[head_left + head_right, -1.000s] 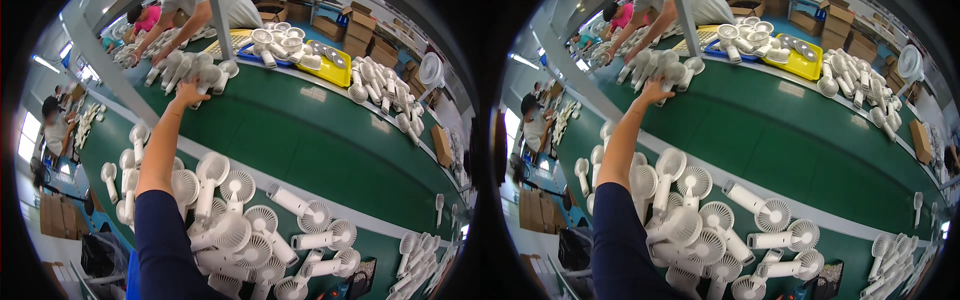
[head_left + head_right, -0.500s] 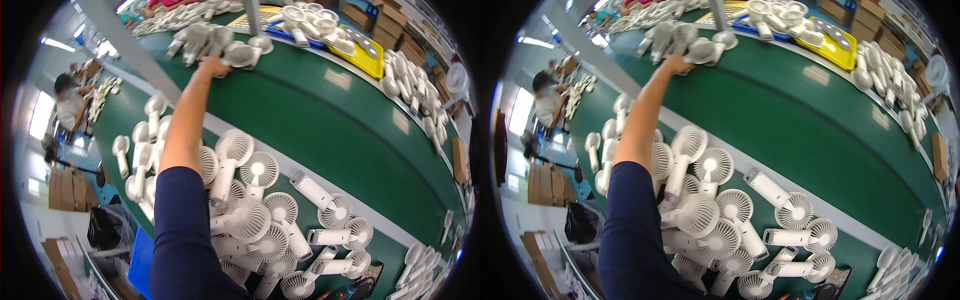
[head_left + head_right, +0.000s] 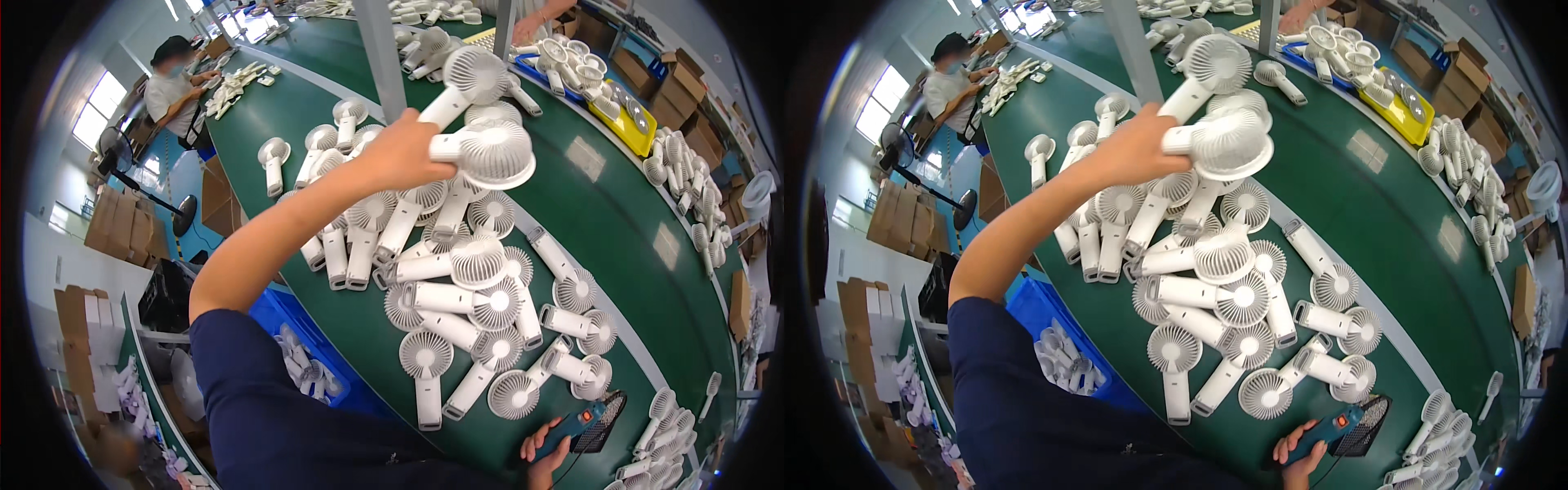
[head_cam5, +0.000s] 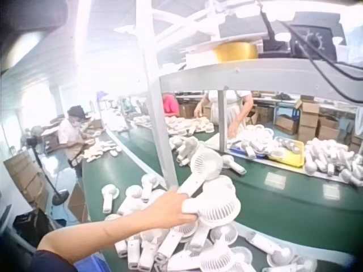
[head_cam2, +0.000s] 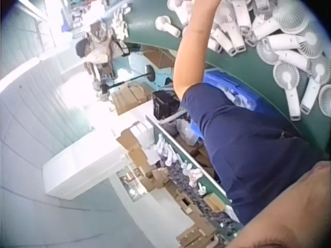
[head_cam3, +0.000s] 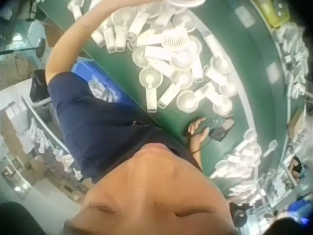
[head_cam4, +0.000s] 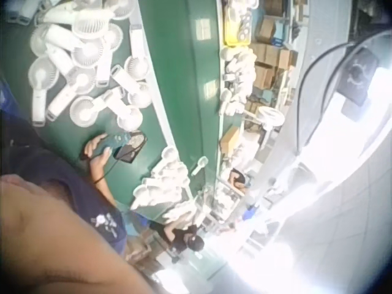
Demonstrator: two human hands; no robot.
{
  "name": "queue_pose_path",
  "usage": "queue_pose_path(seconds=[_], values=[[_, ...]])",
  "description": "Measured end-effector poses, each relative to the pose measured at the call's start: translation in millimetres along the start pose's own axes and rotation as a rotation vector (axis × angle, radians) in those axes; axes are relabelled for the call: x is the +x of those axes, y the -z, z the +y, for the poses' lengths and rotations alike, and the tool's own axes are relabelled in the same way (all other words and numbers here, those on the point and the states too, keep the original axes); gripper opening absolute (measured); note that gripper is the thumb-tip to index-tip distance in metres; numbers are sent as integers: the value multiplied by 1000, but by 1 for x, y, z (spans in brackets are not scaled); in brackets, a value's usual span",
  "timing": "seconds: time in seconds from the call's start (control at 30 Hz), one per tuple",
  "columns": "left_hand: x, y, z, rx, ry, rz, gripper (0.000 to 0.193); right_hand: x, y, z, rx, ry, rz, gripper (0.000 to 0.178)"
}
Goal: Assembling small handheld battery-operated fans at a factory workbench by organizing components and using an electric screwdriver.
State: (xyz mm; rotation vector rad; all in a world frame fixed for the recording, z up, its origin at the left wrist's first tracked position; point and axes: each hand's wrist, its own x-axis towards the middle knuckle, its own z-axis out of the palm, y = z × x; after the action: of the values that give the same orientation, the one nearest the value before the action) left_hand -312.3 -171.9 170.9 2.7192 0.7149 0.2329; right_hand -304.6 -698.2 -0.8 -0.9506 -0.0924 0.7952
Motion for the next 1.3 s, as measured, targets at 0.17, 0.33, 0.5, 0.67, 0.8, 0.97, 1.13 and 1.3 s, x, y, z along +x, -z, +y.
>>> queue_pose_path(seconds=[0.17,0.33,0.5,0.67,0.8,0.97,1.13,1.3], values=[[-92,34,-37,17,37,216,44,2,-7,-4,113,48,8,44],[-132,30,-96,93,419,178,57,3,-11,-3,147,69,-16,43],[-127,-9,-132,167,446,39,65,4,-10,-3,140,80,-46,43],[-134,-21,-120,140,243,164,45,4,-10,-2,179,92,-17,43],[-139,-19,-108,-40,321,192,38,4,-7,-3,174,85,-30,43],[-151,-26,-124,-78,333,724,35,3,-4,-1,179,76,-34,44],[-165,-13,-182,-228,663,793,40,4,-3,1,205,72,-37,44],[-144,-15,-194,-79,672,657,45,3,-4,1,196,69,2,44]])
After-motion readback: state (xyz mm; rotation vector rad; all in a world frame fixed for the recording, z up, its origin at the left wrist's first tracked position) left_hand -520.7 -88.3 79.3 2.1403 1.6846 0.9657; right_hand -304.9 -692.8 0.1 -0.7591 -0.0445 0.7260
